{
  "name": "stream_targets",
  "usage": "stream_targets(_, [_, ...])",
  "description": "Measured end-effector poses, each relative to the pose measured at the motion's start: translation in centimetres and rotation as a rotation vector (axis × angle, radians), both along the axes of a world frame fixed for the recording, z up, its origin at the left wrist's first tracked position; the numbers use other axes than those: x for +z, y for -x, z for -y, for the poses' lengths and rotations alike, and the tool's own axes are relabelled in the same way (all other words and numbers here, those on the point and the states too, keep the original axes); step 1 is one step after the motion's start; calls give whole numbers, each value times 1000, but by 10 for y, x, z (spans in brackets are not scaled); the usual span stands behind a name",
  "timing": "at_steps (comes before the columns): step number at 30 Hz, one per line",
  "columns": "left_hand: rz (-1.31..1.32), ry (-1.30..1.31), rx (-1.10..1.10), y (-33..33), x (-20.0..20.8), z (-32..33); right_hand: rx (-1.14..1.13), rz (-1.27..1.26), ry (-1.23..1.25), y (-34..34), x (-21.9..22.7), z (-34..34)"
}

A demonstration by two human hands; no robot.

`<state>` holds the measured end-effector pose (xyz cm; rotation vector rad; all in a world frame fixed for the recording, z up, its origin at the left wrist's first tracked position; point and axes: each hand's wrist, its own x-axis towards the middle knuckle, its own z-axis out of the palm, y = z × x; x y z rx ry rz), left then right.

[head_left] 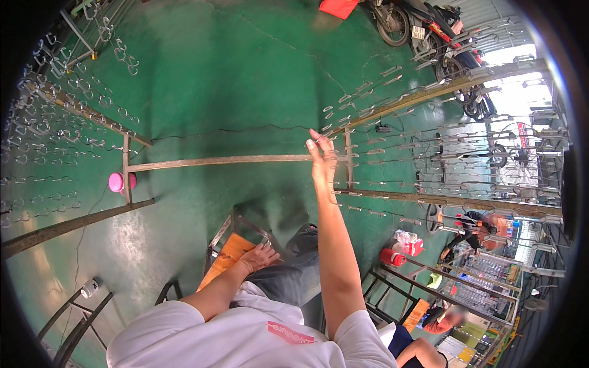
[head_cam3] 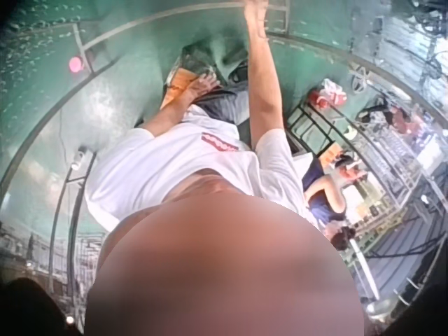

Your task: The person repeatedly picks up small metal hooks and fasteners from a white table, links them together by hand, and places the assembled pieces onto a nearby metal rack. The process is continuous and repetitive, with the person handling the components one at a time.

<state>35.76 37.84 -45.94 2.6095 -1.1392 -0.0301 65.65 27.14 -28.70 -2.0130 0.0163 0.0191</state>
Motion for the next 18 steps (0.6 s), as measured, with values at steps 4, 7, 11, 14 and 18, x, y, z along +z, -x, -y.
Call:
stream_targets(4, [-20,-14,-6,2,-3,0,-12,23,-88,0,-2,-1])
stream_targets(7, [-25,-11,-7,2,-3,1,-37,56,-106,0,-7,-2])
stream_targets(11, [-54,-12,-12,1,0,0,-59,77,-172,2,-15,-2])
stream_targets(14, [-74,-37,-24,1,2,0,-72,86,-207,3,-17,0])
stream_targets(18, [-59,-21,-22,1,-1,0,-69,80,-251,5,-15,1])
